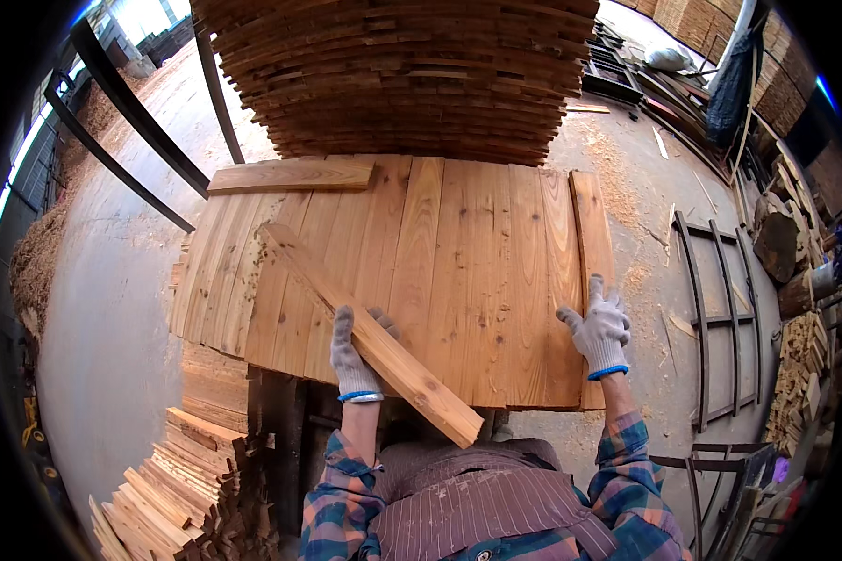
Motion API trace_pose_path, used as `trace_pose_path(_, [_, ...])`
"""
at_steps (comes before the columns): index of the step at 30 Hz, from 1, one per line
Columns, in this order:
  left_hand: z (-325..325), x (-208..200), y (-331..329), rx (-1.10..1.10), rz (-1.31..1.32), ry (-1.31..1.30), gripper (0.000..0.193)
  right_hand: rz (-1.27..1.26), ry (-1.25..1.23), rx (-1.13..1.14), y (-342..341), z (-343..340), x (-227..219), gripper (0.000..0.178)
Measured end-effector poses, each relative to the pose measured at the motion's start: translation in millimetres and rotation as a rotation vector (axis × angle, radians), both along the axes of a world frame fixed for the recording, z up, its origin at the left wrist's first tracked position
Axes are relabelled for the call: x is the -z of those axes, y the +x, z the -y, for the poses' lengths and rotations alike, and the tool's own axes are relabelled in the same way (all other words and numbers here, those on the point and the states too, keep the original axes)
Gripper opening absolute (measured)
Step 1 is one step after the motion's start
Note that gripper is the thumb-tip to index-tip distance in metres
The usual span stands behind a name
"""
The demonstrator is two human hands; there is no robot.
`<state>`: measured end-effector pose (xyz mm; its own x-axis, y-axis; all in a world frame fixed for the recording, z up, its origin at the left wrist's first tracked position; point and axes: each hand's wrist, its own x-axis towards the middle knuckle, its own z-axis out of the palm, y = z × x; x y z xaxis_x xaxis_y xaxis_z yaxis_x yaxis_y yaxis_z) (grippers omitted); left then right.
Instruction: The person repeatedly picks up wooden planks from a large pile and stacks them onto a metal rack. The worker handles the planks one by one or in small groups, placing them carefully to build a neat stack on the rack.
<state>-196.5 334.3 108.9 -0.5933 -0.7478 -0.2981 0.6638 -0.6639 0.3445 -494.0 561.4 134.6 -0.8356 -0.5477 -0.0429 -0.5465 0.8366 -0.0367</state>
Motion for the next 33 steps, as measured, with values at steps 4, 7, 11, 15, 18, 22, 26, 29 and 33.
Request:
trace_pose_path(4, [-13.2, -48.2, -52.3, -0.098, 0.367, -0.149, 0.052, 0.816, -0.176, -0.525, 84.7, 118.3, -60.7, 0.107])
trace_pose_path(7, [8.5, -6.5, -52.8, -0.016, 0.813, -1.004, 0.063, 0.87, -0.137, -0.601, 95.6, 176.5, -81.1, 0.109])
trace_pose_path(11, [152.5, -43.5, -44.0, 0.469, 0.902, -1.111, 0.085, 0.63, -0.086, -0.431, 24.0, 175.5, -104.1, 0.101])
trace_pose_path(15, [307.2, -37.5, -58.3, 0.396, 1.908, -1.839, 0.107, 0.169, 0.216, -0.454, -57.4, 190.4, -86.6, 0.096])
trace_pose_path(18, [340.7, -45.0, -87.9, 0.635, 2.169, -1.894, 0.109, 0.216, 0.269, -0.362, -88.0, 208.9, -48.2, 0.095])
trace_pose_path(22, [365.8, -33.7, -94.4, 0.728, 2.156, -1.987, 0.106, 0.193, 0.163, -0.441, -107.9, 225.0, -33.7, 0.1])
trace_pose_path(26, [376.0, -21.0, -107.5, 0.698, 2.13, -2.051, 0.103, 0.077, 0.224, -0.46, -119.6, 259.1, -44.2, 0.093])
trace_pose_path(29, [370.8, -21.0, -119.0, 0.649, 2.042, -2.021, 0.105, 0.062, 0.193, -0.468, -127.8, 264.1, -28.7, 0.089])
trace_pose_path(33, [386.9, 8.6, -106.8, 0.319, 1.808, -2.151, 0.1, -0.03, 0.127, -0.49, -130.5, 261.3, -18.4, 0.085])
